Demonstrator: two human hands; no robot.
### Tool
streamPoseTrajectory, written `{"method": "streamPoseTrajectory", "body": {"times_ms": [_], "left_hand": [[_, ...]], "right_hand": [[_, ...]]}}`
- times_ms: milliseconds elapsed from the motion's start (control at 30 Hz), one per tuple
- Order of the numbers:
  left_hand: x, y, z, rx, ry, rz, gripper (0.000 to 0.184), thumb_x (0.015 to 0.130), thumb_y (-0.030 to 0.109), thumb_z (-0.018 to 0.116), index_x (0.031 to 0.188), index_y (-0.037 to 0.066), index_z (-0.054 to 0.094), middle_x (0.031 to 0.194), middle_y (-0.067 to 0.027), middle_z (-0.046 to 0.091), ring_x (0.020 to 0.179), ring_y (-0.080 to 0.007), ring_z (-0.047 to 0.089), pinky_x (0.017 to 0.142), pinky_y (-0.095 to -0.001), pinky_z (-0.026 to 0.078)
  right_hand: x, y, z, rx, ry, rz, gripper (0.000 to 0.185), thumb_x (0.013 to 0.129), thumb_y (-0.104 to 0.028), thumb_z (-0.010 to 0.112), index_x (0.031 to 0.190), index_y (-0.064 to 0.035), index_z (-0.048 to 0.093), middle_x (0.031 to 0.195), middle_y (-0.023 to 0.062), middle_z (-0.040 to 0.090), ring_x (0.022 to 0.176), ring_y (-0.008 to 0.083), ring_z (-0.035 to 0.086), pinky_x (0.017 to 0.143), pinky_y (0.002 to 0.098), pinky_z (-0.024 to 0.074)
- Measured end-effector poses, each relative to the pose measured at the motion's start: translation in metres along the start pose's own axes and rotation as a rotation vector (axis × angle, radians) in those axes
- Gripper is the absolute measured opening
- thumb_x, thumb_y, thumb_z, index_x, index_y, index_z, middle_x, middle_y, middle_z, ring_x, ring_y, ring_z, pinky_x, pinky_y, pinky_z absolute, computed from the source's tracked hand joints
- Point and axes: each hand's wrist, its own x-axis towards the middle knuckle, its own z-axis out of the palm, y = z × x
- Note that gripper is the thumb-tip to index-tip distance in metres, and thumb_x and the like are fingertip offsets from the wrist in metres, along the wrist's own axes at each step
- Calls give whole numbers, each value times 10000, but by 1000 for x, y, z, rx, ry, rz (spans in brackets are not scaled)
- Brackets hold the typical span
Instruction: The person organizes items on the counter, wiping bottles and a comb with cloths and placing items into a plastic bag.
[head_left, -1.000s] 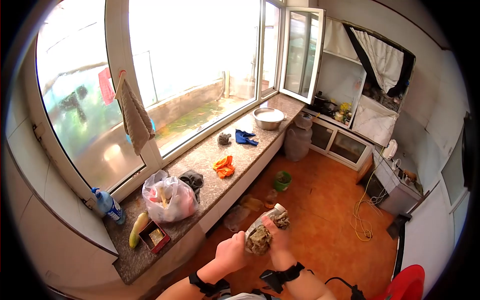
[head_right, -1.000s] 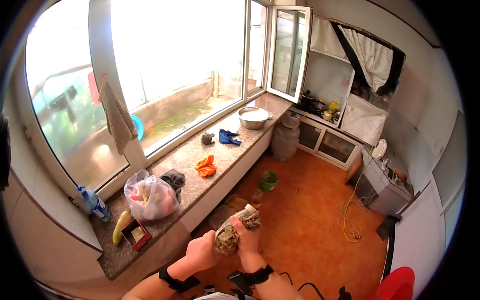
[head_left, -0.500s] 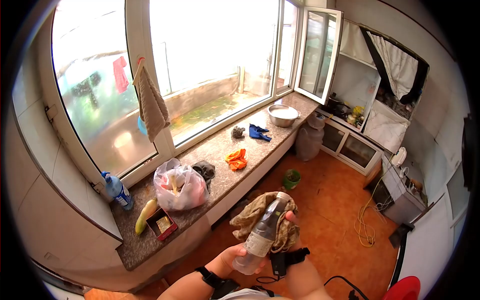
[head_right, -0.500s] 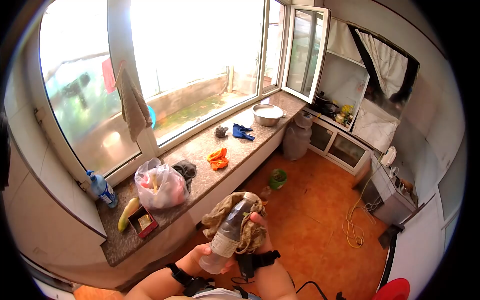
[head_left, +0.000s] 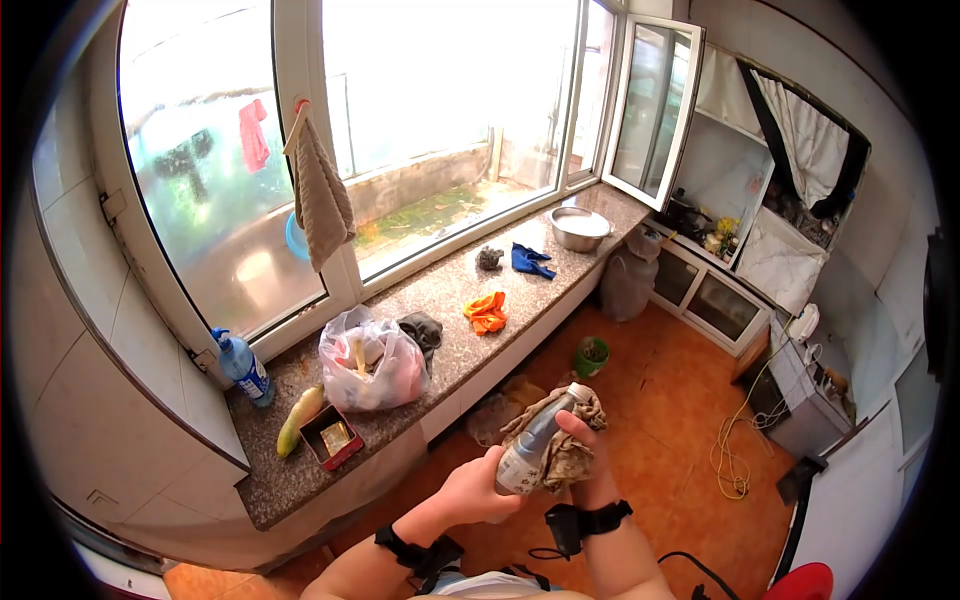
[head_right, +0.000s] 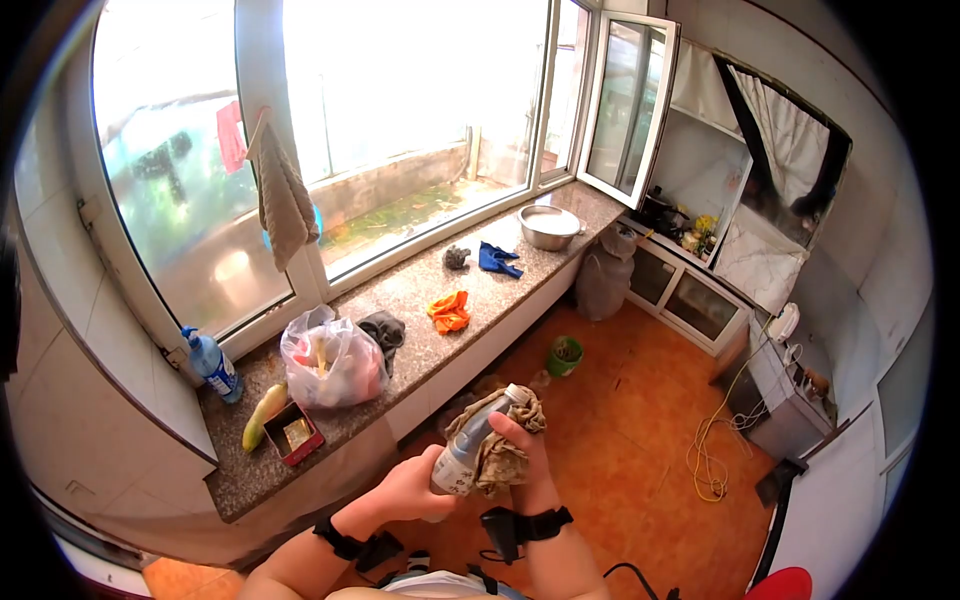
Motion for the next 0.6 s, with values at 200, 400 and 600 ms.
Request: {"method": "streamPoseTrajectory", "body": {"times_ms": [200, 400, 600], "left_hand": [[3, -9, 16, 625, 343, 13, 587, 712, 264, 774, 1149, 7, 478, 984, -183, 618, 845, -384, 654, 690, -423, 538], [12, -29, 16, 824, 551, 171, 493, 757, 262, 717, 1099, 3, 474, 876, -146, 578, 758, -333, 645, 616, -420, 524], [-1, -30, 5, 462, 283, -15, 535, 771, 316, 761, 1121, 24, 480, 931, -159, 634, 851, -326, 675, 681, -441, 535]], "right_hand": [[-11, 15, 30, 15, 209, 42, 227, 858, -157, 740, 1020, -34, 640, 910, 69, 681, 779, 174, 662, 709, 322, 558], [-5, 73, 12, -243, 370, -219, 392, 809, -144, 831, 1106, -52, 591, 1049, 17, 622, 913, 133, 589, 798, 282, 505], [-3, 49, 16, -160, 243, -5, 333, 804, -117, 838, 1050, -64, 620, 924, 24, 650, 789, 151, 626, 713, 316, 535]]}}
